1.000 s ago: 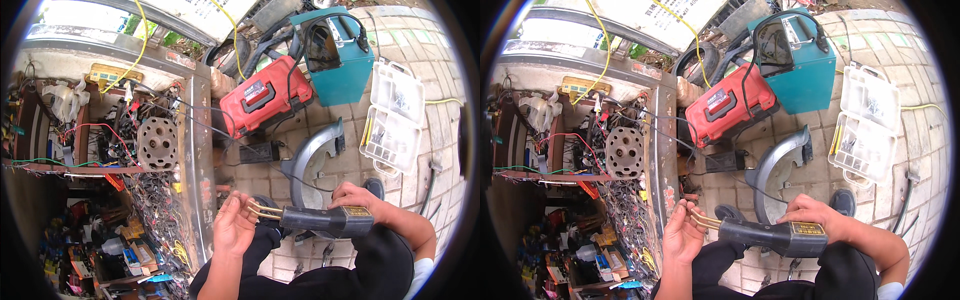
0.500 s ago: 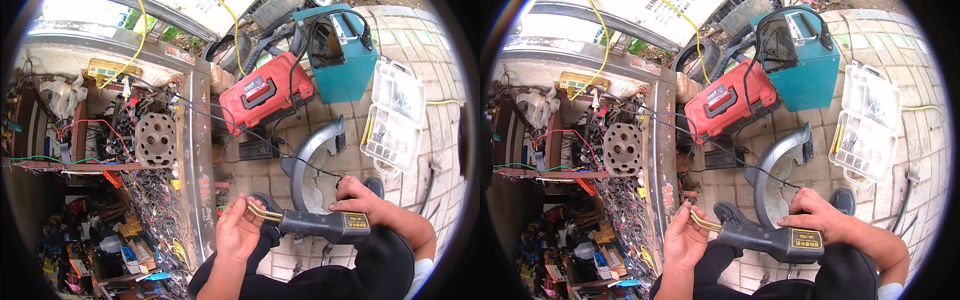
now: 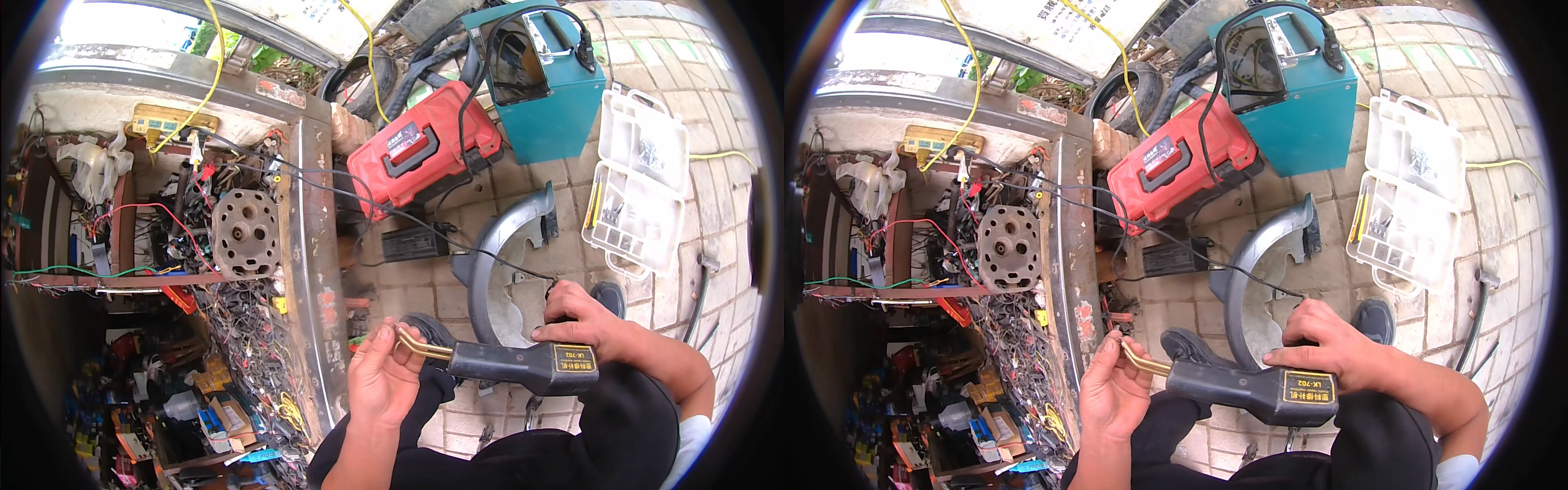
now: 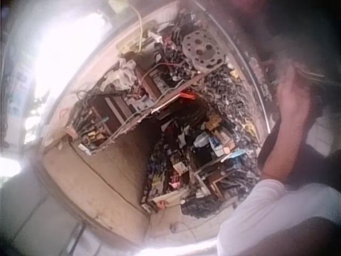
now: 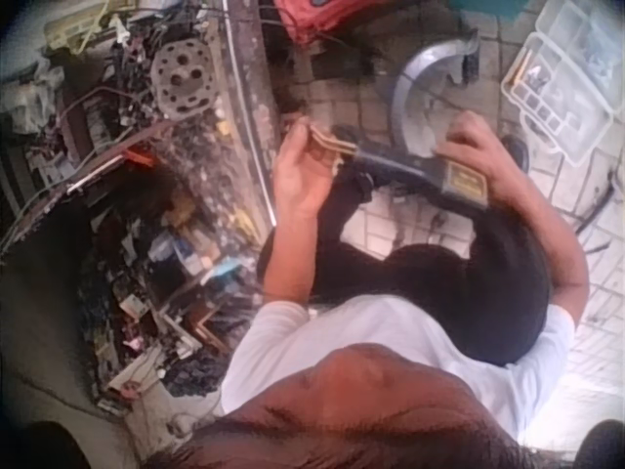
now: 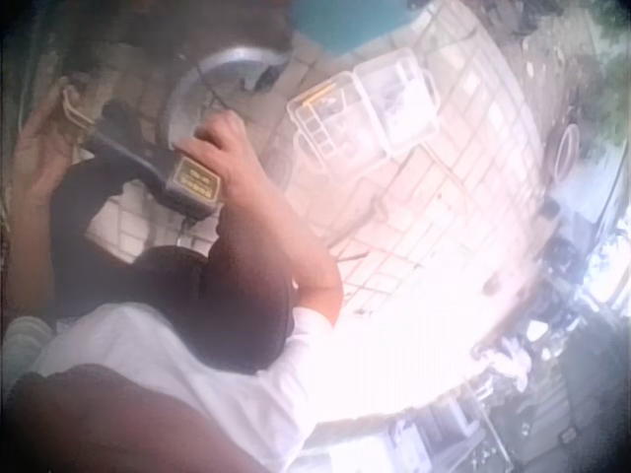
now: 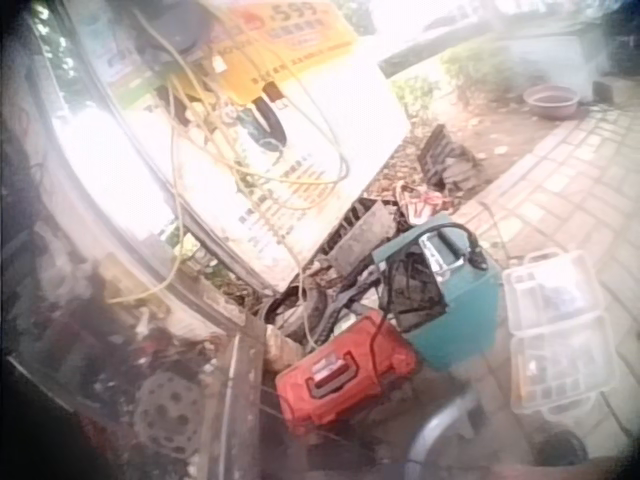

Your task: The person sits on the ground and selects small metal fasteners from a compartmentalized plastic case. They then use a heat gun to apply heat to a grey scooter fender, moving the nozzle along its surface. The person handles the fasteners and the fender throughout the clip.

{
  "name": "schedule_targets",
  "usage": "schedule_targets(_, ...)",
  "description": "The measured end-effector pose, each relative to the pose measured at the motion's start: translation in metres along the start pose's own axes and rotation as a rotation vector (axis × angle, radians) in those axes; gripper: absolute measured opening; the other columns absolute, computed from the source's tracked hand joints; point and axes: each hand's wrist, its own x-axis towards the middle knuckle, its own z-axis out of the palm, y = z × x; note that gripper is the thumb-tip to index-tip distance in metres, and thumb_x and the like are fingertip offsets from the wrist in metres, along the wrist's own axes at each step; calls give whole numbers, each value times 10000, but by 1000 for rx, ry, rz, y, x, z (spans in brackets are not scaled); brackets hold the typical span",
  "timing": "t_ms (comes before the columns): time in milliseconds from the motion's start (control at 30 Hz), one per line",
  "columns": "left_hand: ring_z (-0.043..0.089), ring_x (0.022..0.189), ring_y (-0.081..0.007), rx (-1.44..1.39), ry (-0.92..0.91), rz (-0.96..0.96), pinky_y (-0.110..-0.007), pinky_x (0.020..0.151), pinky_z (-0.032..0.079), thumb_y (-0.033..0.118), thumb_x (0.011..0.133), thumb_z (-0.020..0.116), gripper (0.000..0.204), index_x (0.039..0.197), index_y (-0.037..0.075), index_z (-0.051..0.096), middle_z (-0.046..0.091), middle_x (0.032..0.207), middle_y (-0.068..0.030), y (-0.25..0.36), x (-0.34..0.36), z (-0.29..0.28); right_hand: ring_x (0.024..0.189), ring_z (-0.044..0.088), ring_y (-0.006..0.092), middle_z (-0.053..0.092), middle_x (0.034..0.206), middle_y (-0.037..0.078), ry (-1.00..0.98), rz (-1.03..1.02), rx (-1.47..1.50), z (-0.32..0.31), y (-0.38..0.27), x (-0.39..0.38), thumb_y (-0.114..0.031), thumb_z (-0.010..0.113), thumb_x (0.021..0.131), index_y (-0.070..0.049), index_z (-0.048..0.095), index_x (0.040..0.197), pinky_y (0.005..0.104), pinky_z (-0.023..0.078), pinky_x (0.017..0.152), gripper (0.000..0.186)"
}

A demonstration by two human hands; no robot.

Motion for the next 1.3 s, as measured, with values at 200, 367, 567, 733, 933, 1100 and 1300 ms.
schedule_targets(200,692,956,-247,-30,-17,-26,-400,867,586,77,951,583,124,1041,26,650,695,998,-131,0,0,0,907,504,283,517,954,75,19,-25,-35,2,-1,-1,-135,740,717,-95,648,1197,425,415,827,490)
schedule_targets(367,694,948,-252,-30,11,-27,-394,864,589,76,948,585,114,1027,20,647,694,993,-139,-1,0,1,891,508,285,515,951,77,23,-32,-47,2,-1,0,-131,743,708,-89,651,1191,433,420,821,493)
schedule_targets(567,698,954,-241,54,-27,-4,-389,878,585,70,953,563,127,1036,20,646,704,986,-130,0,2,1,895,511,276,513,950,75,14,-2,1,3,1,-2,-128,743,716,-86,650,1193,423,414,823,487)
schedule_targets(733,703,940,-237,97,-18,10,-397,875,587,60,951,561,131,1044,15,643,709,972,-136,-2,4,1,895,511,271,509,951,73,15,29,50,4,2,-5,-127,744,722,-97,647,1202,416,409,824,491)
schedule_targets(933,691,962,-271,138,9,73,-400,860,592,29,928,604,119,1036,-13,632,685,1004,-166,-7,6,-1,898,511,277,506,949,71,11,23,-4,1,-1,-5,-136,748,713,-108,651,1200,421,413,826,497)
schedule_targets(1100,692,954,-283,185,22,112,-407,874,586,24,923,610,124,1037,-23,626,683,1004,-172,-9,8,-2,900,507,284,508,950,70,-8,-22,-110,-4,-3,-3,-142,747,709,-111,653,1198,429,419,825,499)
schedule_targets(1300,704,934,-257,185,28,139,-426,880,583,24,921,600,135,1048,-1,639,702,976,-145,-10,6,2,903,507,283,510,945,70,7,20,-32,-2,-3,-3,-128,737,715,-111,652,1202,431,419,827,495)
